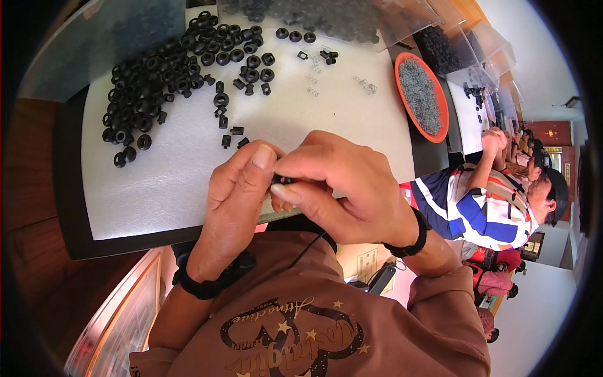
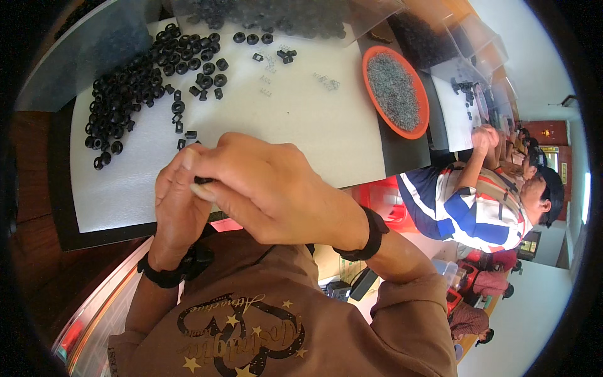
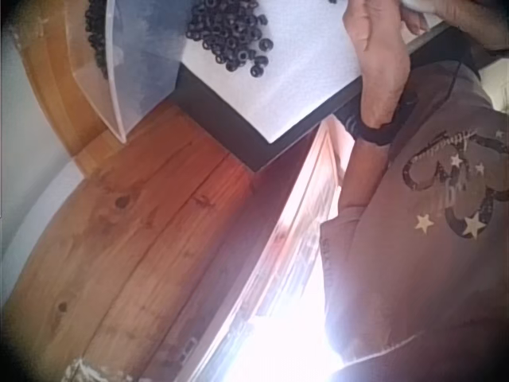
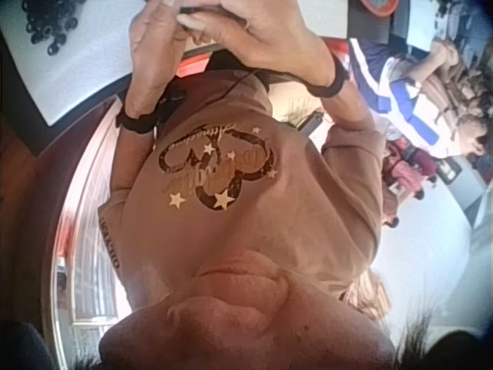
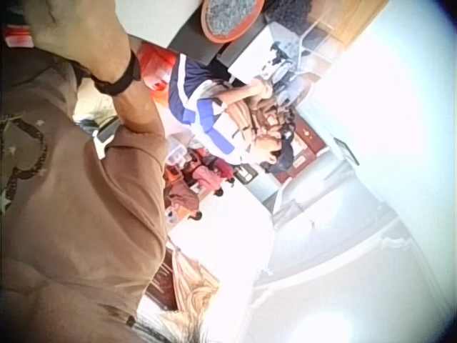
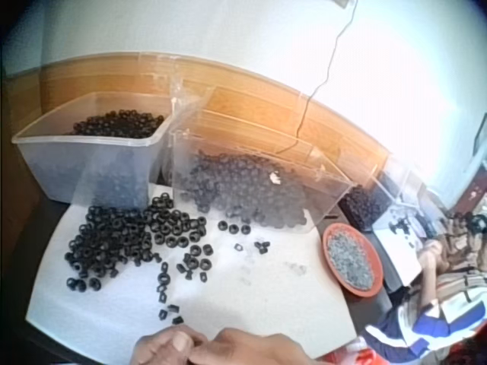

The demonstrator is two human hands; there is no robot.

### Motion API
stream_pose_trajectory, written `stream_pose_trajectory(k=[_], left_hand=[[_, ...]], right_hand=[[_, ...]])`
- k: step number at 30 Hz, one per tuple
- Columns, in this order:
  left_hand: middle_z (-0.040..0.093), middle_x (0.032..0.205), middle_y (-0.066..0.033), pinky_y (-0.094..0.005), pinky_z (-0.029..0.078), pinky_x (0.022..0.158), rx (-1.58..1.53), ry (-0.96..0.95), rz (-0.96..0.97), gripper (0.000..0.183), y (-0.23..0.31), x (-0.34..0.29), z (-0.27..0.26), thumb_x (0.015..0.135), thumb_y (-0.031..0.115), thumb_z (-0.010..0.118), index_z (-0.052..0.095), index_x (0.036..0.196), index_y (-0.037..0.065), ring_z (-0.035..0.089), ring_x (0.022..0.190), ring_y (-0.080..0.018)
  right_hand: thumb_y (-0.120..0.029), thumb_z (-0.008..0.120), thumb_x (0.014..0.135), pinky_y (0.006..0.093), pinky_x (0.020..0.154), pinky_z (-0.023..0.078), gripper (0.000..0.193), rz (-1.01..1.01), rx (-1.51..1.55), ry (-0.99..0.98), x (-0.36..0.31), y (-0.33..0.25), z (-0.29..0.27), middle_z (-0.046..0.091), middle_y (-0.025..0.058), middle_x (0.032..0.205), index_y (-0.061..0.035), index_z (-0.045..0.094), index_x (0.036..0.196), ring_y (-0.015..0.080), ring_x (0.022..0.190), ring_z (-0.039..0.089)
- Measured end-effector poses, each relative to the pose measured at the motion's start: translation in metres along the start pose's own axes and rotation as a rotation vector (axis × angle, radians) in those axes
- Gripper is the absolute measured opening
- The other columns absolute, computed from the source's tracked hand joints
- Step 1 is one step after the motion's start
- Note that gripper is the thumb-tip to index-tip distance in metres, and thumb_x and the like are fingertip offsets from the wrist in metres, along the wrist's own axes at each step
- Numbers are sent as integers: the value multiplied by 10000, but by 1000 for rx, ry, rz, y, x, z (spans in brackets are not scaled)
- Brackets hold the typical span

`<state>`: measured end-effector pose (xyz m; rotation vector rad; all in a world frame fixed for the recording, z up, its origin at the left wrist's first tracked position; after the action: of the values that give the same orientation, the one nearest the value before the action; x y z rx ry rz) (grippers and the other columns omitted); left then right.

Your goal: Assembling small black plastic or rubber components by hand at a workbench.

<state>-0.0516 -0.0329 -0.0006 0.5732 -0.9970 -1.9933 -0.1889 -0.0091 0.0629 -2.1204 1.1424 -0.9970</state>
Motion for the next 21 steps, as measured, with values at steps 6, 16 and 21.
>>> stream_pose_trajectory(k=[6,16,21], left_hand=[[476,689,-9,-235,398,608,-3,5,-27,385,-2,0,1,1021,336,355,520,894,12,446,632,-81],[424,642,-24,-272,392,609,-34,-34,-14,362,-3,0,1,1011,330,373,487,898,4,432,615,-125],[423,637,-19,-267,387,600,-27,-38,-8,360,-3,-1,1,1011,327,383,491,886,7,432,614,-122]], right_hand=[[-7,648,830,268,543,430,178,16,-13,41,0,0,-4,583,87,733,15,603,1001,152,622,557],[-9,616,839,281,565,444,149,90,-61,51,-9,12,-17,563,100,760,5,587,985,211,634,566],[-18,669,810,259,538,439,189,51,-132,-10,-9,3,-21,599,102,763,0,609,988,180,609,576]])
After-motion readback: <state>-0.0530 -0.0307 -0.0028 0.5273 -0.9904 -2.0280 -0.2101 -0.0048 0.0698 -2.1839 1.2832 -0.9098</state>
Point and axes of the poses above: each hand's wrist, its own x-axis towards the middle knuckle, its own z-axis out of the palm, y = z × x, the point moved 2 cm from there along x, towards the middle knuckle
